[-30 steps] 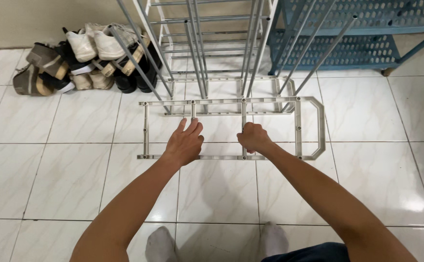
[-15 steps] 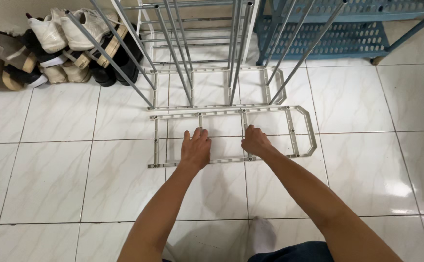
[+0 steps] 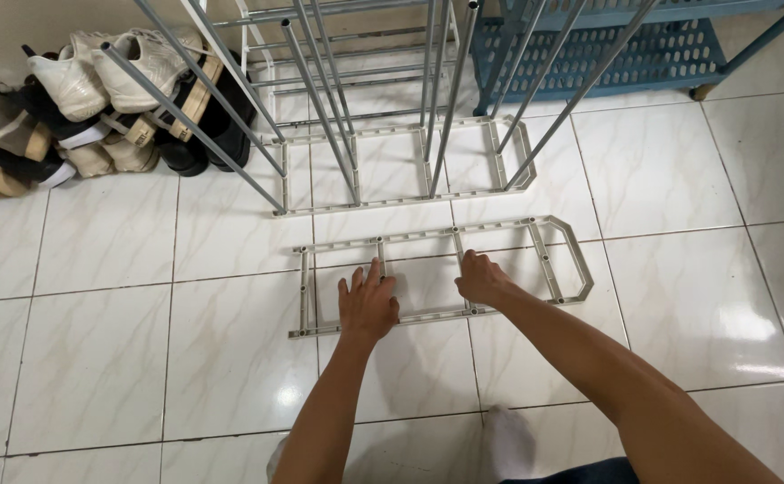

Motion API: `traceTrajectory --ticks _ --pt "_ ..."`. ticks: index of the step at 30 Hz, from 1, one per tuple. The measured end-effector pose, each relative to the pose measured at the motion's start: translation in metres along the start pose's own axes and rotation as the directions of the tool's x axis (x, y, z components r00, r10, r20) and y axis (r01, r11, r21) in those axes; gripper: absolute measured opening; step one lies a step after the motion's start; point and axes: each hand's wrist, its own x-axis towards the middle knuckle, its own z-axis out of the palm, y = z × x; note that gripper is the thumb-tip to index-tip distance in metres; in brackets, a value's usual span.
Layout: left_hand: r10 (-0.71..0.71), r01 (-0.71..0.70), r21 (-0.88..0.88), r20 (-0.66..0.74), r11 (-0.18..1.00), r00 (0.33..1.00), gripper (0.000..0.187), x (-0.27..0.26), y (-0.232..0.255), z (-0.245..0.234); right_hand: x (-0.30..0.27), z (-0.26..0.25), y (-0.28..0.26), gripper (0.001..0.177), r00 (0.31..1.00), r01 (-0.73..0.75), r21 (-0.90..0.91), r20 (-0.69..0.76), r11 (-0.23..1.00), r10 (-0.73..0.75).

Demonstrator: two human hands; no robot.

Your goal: The person assembles a metal and plastic shelving unit by inserting vertical metal poles into plastic base frames and then attaching a plastic shelf layer. The person works on a tiled floor, handling poles and frames by hand.

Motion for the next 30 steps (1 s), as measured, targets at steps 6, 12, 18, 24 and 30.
traceTrajectory --ticks 6,12,18,24,30 --pt "-0.019 0.019 -0.001 -0.037 1.000 0.999 0.031 0.008 -0.018 0.007 0.021 0.012 -0.009 0.056 0.994 -0.099 0.136 0.051 0.986 0.093" --pt "0.057 -0.046 0.107 -0.101 0.993 0.993 0.037 0.018 -0.041 0.024 0.027 0.026 -0.025 0.057 0.997 -0.023 0.161 -0.066 0.987 0.034" --pt "0.074 -0.067 0.039 -0.194 0.997 0.978 0.044 0.024 -0.054 0.035 0.014 0.006 -0.038 0.047 0.996 -0.088 0.142 -0.011 0.986 0.091" --pt "0.071 -0.085 -0.025 -0.358 0.996 0.931 0.041 0.024 -0.058 0.037 0.023 -0.019 -0.035 0.039 0.977 -0.100 0.135 -0.174 0.986 0.123" --pt "-0.254 -0.087 -0.499 -0.575 0.863 0.778 0.024 0.072 -0.072 0.023 0.077 -0.058 0.001 0.030 0.894 0.026 0.479 -0.404 0.878 0.193"
